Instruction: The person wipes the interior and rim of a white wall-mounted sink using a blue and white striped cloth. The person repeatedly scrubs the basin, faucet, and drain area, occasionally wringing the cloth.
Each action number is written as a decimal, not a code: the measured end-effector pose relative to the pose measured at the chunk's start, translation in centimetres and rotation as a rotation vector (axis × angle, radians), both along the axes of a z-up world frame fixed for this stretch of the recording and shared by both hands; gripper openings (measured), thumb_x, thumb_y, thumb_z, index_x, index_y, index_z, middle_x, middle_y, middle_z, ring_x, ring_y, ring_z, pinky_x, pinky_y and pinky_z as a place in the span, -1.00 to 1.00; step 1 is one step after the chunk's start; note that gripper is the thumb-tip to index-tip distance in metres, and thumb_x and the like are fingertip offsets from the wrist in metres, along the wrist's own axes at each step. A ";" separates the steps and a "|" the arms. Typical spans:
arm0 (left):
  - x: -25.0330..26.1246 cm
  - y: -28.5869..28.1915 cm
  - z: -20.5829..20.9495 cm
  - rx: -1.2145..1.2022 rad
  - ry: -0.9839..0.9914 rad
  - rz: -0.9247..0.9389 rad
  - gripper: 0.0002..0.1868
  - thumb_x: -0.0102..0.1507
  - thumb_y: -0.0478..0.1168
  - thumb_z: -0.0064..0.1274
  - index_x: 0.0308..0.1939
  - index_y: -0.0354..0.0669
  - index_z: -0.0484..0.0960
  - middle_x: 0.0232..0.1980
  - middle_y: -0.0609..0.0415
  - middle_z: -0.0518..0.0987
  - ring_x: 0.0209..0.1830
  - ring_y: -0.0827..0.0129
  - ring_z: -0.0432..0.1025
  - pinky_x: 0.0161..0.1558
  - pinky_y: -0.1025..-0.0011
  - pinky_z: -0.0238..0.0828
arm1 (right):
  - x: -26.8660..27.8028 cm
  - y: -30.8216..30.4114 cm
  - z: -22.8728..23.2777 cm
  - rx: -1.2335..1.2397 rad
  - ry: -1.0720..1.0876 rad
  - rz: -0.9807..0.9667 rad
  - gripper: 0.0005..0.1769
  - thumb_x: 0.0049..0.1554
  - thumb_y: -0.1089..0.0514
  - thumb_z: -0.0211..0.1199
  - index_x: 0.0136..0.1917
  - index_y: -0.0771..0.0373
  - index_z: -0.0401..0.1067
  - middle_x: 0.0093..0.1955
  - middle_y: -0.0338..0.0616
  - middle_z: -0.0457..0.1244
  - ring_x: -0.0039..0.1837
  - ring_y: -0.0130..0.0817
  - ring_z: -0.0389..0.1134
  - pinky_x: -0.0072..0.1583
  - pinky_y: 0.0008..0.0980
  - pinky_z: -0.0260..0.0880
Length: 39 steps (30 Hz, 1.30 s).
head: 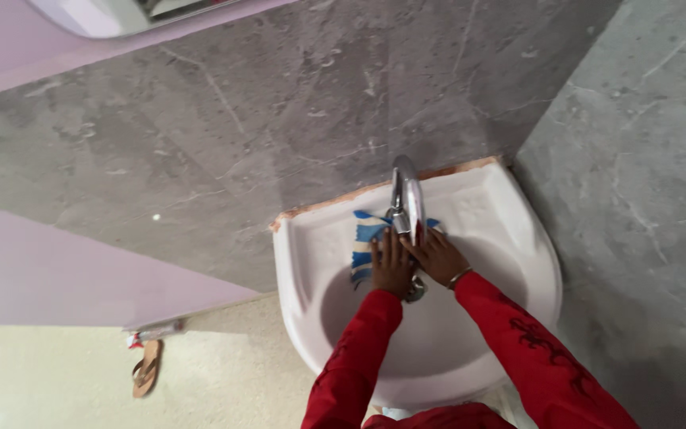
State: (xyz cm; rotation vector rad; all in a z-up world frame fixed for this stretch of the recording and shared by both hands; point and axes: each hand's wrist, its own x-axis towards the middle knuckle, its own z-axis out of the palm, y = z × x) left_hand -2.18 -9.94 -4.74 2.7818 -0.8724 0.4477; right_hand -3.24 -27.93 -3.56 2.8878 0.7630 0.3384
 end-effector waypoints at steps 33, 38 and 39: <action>-5.7 -19.0 1.1 -0.250 0.361 -0.093 -0.19 0.36 0.02 -0.21 0.62 -0.14 -0.07 0.70 -0.04 -0.06 0.69 0.00 -0.28 0.54 -0.08 -0.41 | -6.9 -10.1 15.1 -0.595 0.579 -0.448 0.83 -0.37 -0.54 0.62 0.69 0.28 -0.48 0.77 -0.06 -0.43 0.75 -0.19 -0.52 0.62 -0.06 -0.61; -11.8 -20.4 -2.7 -0.966 0.558 -0.347 -0.22 0.45 -0.02 -0.28 0.68 -0.27 -0.12 0.74 -0.19 -0.09 0.78 -0.09 -0.25 0.68 -0.13 -0.33 | -11.2 -9.8 17.2 -0.511 0.842 -0.462 0.92 -0.42 -0.66 0.56 0.70 0.25 -0.56 0.77 0.01 -0.52 0.75 -0.06 -0.59 0.62 -0.01 -0.67; -12.1 -20.1 -3.2 -0.928 0.633 -0.365 -0.22 0.44 -0.01 -0.27 0.67 -0.23 -0.11 0.73 -0.19 -0.08 0.76 -0.11 -0.22 0.66 -0.12 -0.28 | -11.9 -9.6 17.5 -0.503 0.847 -0.442 0.91 -0.43 -0.69 0.54 0.70 0.23 -0.56 0.77 0.03 -0.51 0.75 -0.02 -0.58 0.63 0.00 -0.68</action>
